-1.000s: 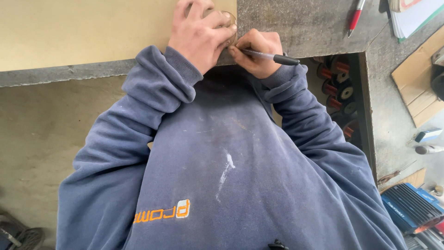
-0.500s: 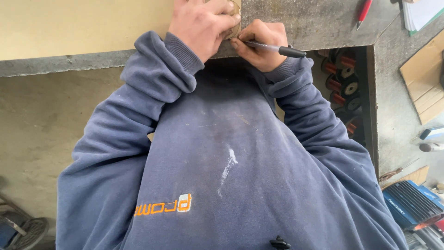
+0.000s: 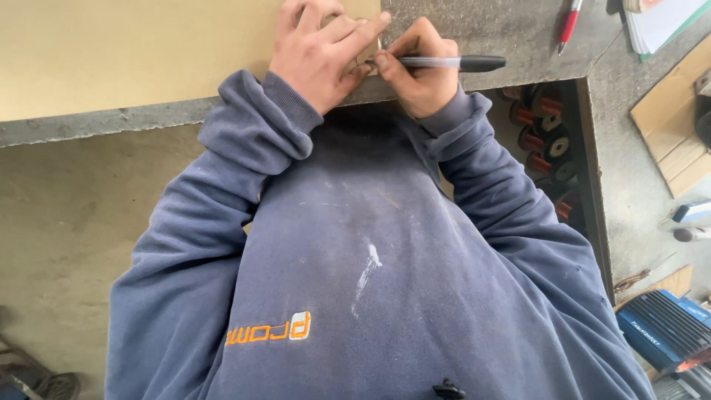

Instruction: Trace a cardboard template onto a sheet of brown insulation paper using a pen.

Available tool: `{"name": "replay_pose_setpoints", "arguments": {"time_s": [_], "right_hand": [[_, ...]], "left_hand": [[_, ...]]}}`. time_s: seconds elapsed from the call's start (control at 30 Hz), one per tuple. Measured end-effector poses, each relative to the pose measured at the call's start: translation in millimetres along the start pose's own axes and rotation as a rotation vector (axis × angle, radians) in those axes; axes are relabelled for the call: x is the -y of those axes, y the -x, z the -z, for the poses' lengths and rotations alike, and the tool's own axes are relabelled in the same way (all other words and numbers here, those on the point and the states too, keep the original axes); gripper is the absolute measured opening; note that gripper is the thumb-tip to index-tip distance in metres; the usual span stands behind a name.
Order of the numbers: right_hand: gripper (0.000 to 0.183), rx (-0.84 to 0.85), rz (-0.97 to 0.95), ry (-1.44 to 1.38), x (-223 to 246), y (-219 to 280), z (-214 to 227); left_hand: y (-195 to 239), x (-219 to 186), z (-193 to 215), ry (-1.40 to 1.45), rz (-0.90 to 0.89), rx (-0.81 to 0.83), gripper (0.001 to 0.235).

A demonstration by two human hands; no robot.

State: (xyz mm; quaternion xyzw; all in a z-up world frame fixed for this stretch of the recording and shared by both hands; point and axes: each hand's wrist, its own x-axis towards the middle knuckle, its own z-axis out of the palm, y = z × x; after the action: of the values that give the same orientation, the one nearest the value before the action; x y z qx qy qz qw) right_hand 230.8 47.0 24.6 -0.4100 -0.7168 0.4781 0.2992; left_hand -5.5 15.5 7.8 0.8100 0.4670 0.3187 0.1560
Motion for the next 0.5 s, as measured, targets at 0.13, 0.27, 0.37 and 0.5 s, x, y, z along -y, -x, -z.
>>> {"name": "replay_pose_setpoints", "arguments": {"time_s": [0.13, 0.27, 0.37, 0.5], "right_hand": [[0.024, 0.018, 0.058, 0.108, -0.2, -6.6, -15.2], [0.025, -0.029, 0.036, 0.15, 0.1, -9.4, -17.7], [0.025, -0.018, 0.055, 0.184, -1.4, -11.6, -17.4], [0.025, -0.034, 0.036, 0.184, -2.8, -10.2, -18.7]], "left_hand": [[4.0, -0.5, -0.2, 0.028, 0.044, 0.011, 0.078], [8.4, 0.5, -4.6, 0.043, 0.044, -0.024, 0.085], [7.1, 1.5, -4.6, 0.036, 0.048, -0.023, 0.085], [6.5, 1.1, -3.6, 0.06, 0.055, -0.007, 0.084]]}}
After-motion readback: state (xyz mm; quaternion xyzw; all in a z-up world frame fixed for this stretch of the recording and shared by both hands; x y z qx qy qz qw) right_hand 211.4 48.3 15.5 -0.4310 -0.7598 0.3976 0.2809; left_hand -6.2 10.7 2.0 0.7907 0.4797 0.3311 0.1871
